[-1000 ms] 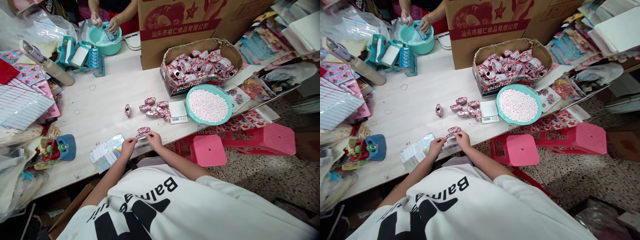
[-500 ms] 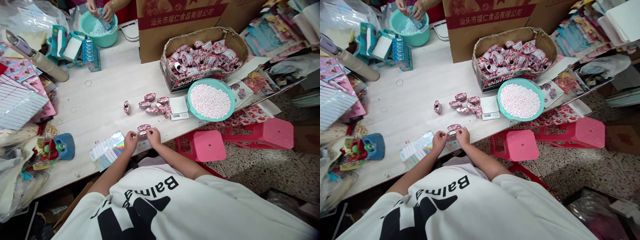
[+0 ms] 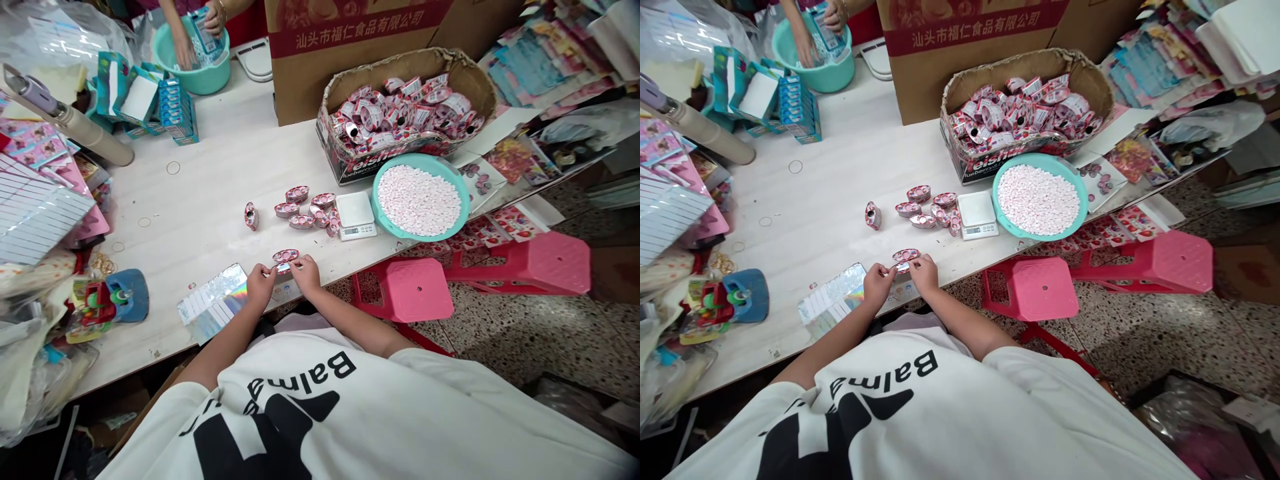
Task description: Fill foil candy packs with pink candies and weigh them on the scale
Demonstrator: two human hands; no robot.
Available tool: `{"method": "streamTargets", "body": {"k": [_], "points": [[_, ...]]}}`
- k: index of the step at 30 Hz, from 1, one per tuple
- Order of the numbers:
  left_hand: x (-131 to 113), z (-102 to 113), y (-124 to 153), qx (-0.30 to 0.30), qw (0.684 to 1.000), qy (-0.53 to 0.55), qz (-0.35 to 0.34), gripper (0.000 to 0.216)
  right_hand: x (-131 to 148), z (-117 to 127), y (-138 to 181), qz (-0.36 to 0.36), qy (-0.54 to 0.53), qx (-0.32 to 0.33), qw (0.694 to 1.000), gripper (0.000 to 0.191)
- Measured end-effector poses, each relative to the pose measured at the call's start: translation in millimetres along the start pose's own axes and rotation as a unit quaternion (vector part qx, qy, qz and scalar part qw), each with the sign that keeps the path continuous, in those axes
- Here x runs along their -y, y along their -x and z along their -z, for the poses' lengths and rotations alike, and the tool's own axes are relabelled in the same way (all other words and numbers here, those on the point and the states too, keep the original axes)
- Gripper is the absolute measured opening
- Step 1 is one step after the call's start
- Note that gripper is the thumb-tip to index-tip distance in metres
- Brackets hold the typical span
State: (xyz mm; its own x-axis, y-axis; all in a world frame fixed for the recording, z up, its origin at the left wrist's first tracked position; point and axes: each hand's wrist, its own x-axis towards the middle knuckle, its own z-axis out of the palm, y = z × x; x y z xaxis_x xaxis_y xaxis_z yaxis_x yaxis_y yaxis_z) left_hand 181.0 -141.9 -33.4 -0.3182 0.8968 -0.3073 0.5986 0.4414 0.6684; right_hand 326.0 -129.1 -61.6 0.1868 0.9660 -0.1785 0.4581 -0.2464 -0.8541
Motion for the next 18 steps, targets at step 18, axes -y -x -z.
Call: {"method": "streamTargets", "body": {"k": [18], "points": [[-3.4, -2.9, 3.8, -0.012, 0.999, -0.053, 0.003, 0.029, 1.9, 5.8, 0.7, 0.017, 0.063, 0.011, 0.998, 0.013]]}}
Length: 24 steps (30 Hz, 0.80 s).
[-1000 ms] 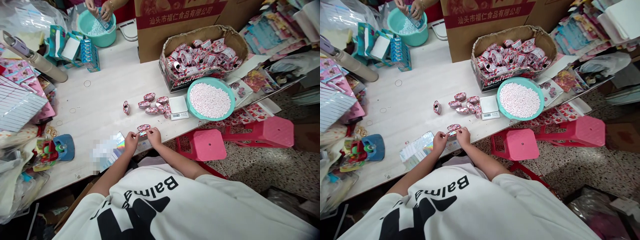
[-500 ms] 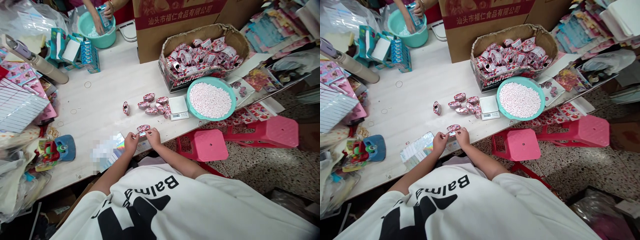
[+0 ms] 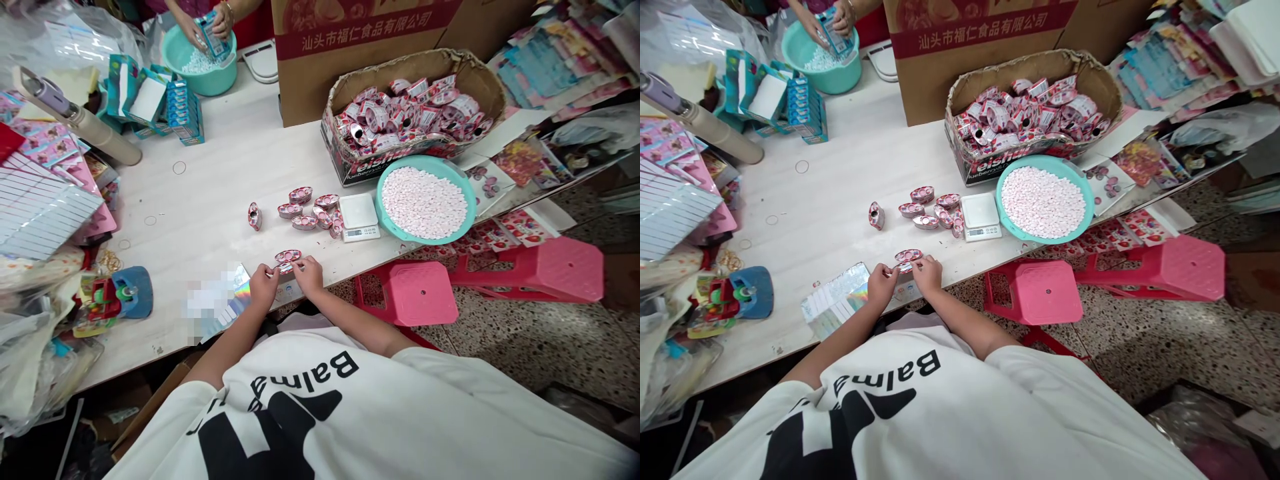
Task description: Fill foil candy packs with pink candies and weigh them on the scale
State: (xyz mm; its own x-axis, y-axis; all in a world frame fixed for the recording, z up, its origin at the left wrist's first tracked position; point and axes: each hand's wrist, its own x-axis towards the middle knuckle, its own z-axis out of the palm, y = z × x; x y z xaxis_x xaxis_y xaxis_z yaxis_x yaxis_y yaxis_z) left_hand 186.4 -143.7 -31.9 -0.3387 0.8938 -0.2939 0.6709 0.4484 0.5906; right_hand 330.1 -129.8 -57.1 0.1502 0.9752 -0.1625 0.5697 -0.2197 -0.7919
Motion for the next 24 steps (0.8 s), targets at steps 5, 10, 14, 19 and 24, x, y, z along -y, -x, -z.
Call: {"method": "streamTargets", "body": {"k": [5, 10, 14, 19, 24], "points": [[-0.1, 2.0, -3.0, -0.012, 1.000, -0.002, -0.013, 0.026, 2.2, -0.5, 0.8, 0.007, 0.016, 0.008, 1.000, 0.013], [7.4, 0.3, -11.0, -0.026, 0.999, 0.017, 0.018, 0.031, 1.6, -2.1, -0.1, 0.009, 0.021, 0.031, 0.999, 0.015], [9.0, -7.4, -14.6, 0.014, 0.998, 0.053, 0.006, 0.020, -0.7, 3.5, -3.9, 0.012, 0.020, 0.047, 0.999, 0.026], [5.6, -18.2, -17.9, 0.069, 0.992, 0.100, -0.010, 0.020, 0.4, 12.9, -12.8, 0.046, 0.028, 0.085, 0.995, 0.048], [11.5, -23.3, -21.6, 0.086, 0.986, 0.146, -0.004, 0.023, 2.2, 11.9, -21.0, 0.049, 0.027, 0.124, 0.991, 0.044]]}}
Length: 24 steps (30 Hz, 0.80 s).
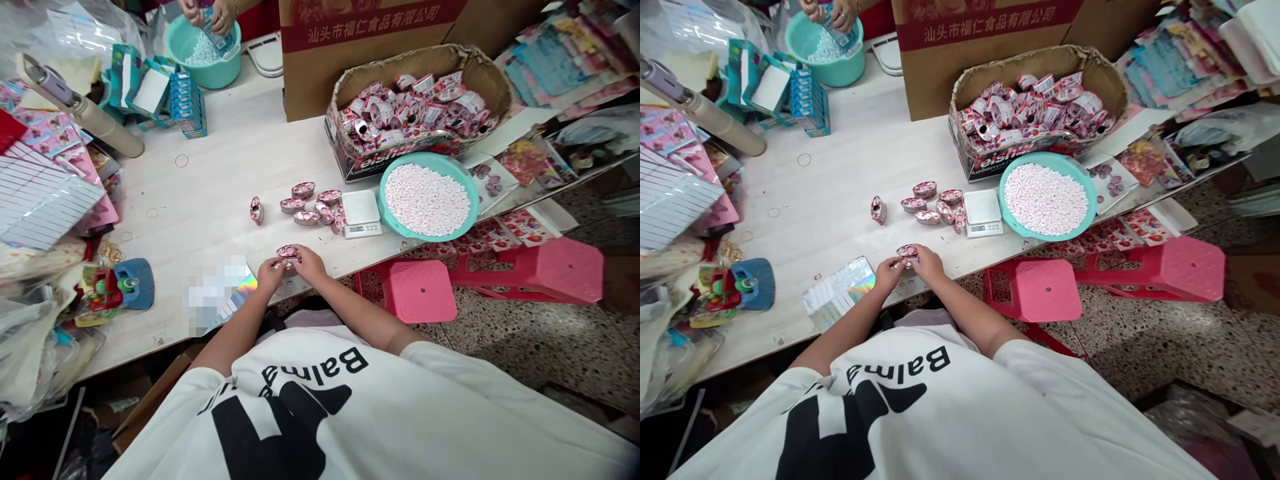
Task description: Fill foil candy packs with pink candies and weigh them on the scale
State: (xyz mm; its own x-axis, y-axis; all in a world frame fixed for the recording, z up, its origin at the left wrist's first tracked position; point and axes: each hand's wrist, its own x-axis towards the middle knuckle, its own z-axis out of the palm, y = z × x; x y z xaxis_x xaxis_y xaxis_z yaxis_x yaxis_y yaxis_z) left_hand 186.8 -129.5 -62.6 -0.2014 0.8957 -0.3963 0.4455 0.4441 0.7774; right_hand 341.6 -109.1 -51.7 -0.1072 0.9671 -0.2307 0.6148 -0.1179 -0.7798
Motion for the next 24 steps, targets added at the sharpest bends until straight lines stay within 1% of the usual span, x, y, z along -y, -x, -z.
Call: {"method": "streamTargets", "body": {"k": [2, 4, 5, 7, 8, 10, 12, 15, 17, 18, 19, 21, 24], "points": [[4.9, 1.2, -0.2, -0.002, 1.000, 0.018, 0.006, 0.025, -1.4, -0.1, -2.5, -0.013, -0.006, 0.008, 1.000, 0.043], [10.8, 4.9, 1.5, -0.023, 0.999, 0.030, 0.013, 0.027, -3.4, 1.4, -2.7, -0.025, -0.008, 0.011, 1.000, 0.040], [14.5, 8.6, 3.2, -0.045, 0.998, 0.031, 0.017, 0.028, -4.4, 3.1, -1.5, -0.031, -0.006, 0.009, 0.999, 0.037], [23.6, 22.6, 8.8, -0.112, 0.993, 0.026, 0.025, 0.034, -6.1, 8.7, 4.3, -0.044, 0.007, -0.006, 0.999, 0.028], [29.3, 33.5, 12.8, -0.151, 0.988, 0.018, 0.031, 0.038, -6.6, 12.7, 9.0, -0.050, 0.016, -0.017, 0.998, 0.024], [42.9, 63.5, 23.2, -0.215, 0.976, -0.008, 0.042, 0.043, -6.5, 22.2, 20.7, -0.054, 0.034, -0.033, 0.997, 0.017], [58.6, 101.3, 35.4, -0.242, 0.968, -0.044, 0.047, 0.043, -4.0, 31.3, 33.5, -0.032, 0.042, -0.026, 0.998, 0.015], [81.8, 159.5, 48.0, -0.218, 0.969, -0.112, 0.039, 0.042, 7.6, 34.7, 49.6, 0.046, 0.044, 0.025, 0.998, 0.013], [95.8, 190.0, 45.5, -0.196, 0.968, -0.154, 0.032, 0.048, 21.4, 24.7, 55.2, 0.108, 0.048, 0.072, 0.990, 0.013], [102.3, 201.0, 40.3, -0.185, 0.967, -0.174, 0.027, 0.052, 29.7, 15.8, 56.0, 0.135, 0.053, 0.095, 0.985, 0.014], [108.4, 208.9, 32.9, -0.167, 0.966, -0.199, 0.017, 0.055, 38.4, 4.7, 55.4, 0.158, 0.059, 0.118, 0.979, 0.014], [119.2, 215.5, 14.3, -0.118, 0.963, -0.242, -0.017, 0.055, 55.7, -21.8, 50.8, 0.189, 0.076, 0.157, 0.966, 0.015], [131.7, 211.2, -13.0, -0.048, 0.960, -0.264, -0.077, 0.045, 79.1, -64.5, 38.6, 0.204, 0.106, 0.203, 0.952, 0.018]]}}
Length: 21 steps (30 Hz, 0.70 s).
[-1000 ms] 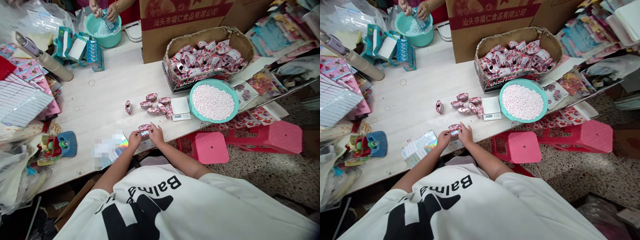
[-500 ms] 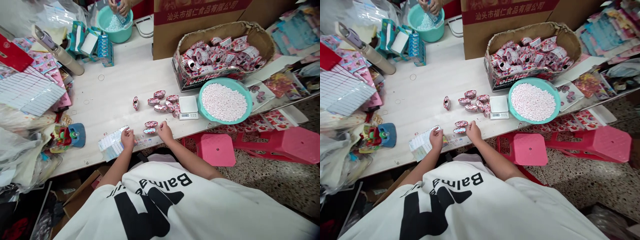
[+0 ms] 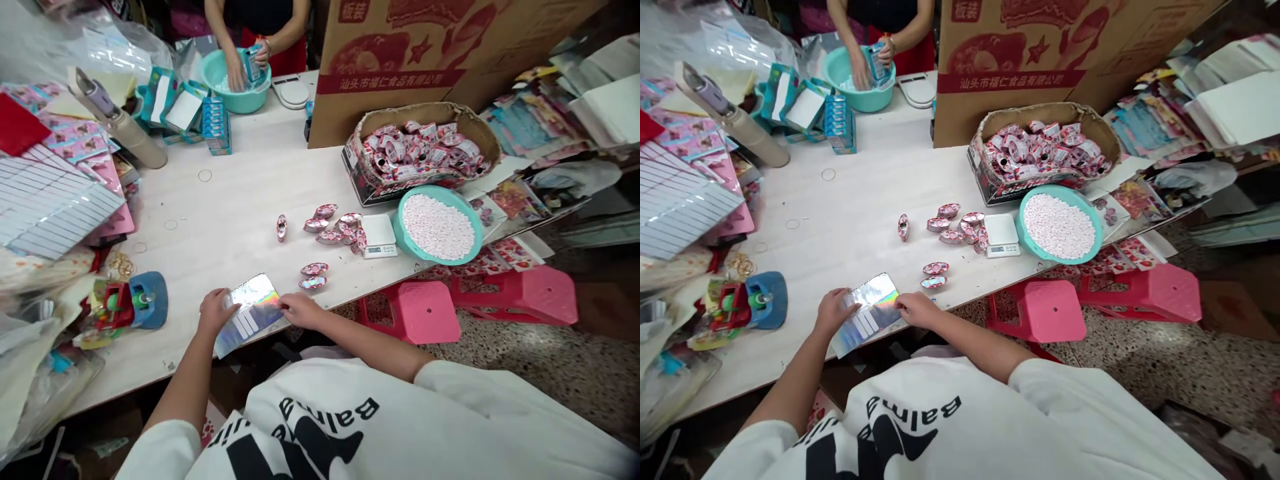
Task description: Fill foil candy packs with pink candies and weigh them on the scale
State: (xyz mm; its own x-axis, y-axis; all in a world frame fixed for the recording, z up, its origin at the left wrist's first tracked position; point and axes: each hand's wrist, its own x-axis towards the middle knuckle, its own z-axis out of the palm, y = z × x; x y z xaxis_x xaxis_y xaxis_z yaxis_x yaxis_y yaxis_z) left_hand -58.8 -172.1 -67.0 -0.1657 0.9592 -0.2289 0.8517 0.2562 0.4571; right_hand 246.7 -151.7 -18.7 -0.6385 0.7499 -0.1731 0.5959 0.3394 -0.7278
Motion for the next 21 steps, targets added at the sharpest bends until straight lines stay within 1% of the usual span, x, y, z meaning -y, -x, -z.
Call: {"method": "streamTargets", "body": {"k": [2, 4, 6, 8, 10, 14, 17, 21], "points": [[4.9, -8.9, -10.3, 0.009, 1.000, 0.013, -0.027, 0.038, 11.3, -16.4, -24.9, -0.004, 0.019, 0.022, 1.000, 0.022], [9.7, -15.3, -14.3, 0.006, 0.999, 0.016, -0.047, 0.035, 20.7, -30.5, -48.7, -0.014, 0.041, 0.030, 0.999, 0.028], [14.5, -19.7, -12.9, -0.002, 0.998, 0.019, -0.063, 0.033, 27.5, -42.8, -69.1, -0.023, 0.061, 0.029, 0.997, 0.036], [18.8, -23.4, -8.5, -0.013, 0.997, 0.023, -0.077, 0.030, 31.1, -54.3, -82.9, -0.027, 0.079, 0.032, 0.996, 0.045], [21.9, -27.4, -3.5, -0.023, 0.995, 0.030, -0.090, 0.027, 31.3, -64.8, -88.7, -0.032, 0.094, 0.043, 0.994, 0.051], [24.1, -34.8, 4.0, -0.036, 0.992, 0.045, -0.113, 0.023, 26.1, -79.1, -84.4, -0.048, 0.120, 0.064, 0.989, 0.056], [24.3, -35.2, 9.7, -0.045, 0.990, 0.058, -0.124, 0.021, 23.7, -82.3, -81.4, -0.056, 0.135, 0.073, 0.987, 0.057], [26.7, -26.8, 21.2, -0.043, 0.986, 0.076, -0.145, 0.017, 26.0, -82.6, -83.2, -0.065, 0.150, 0.078, 0.983, 0.060]]}}
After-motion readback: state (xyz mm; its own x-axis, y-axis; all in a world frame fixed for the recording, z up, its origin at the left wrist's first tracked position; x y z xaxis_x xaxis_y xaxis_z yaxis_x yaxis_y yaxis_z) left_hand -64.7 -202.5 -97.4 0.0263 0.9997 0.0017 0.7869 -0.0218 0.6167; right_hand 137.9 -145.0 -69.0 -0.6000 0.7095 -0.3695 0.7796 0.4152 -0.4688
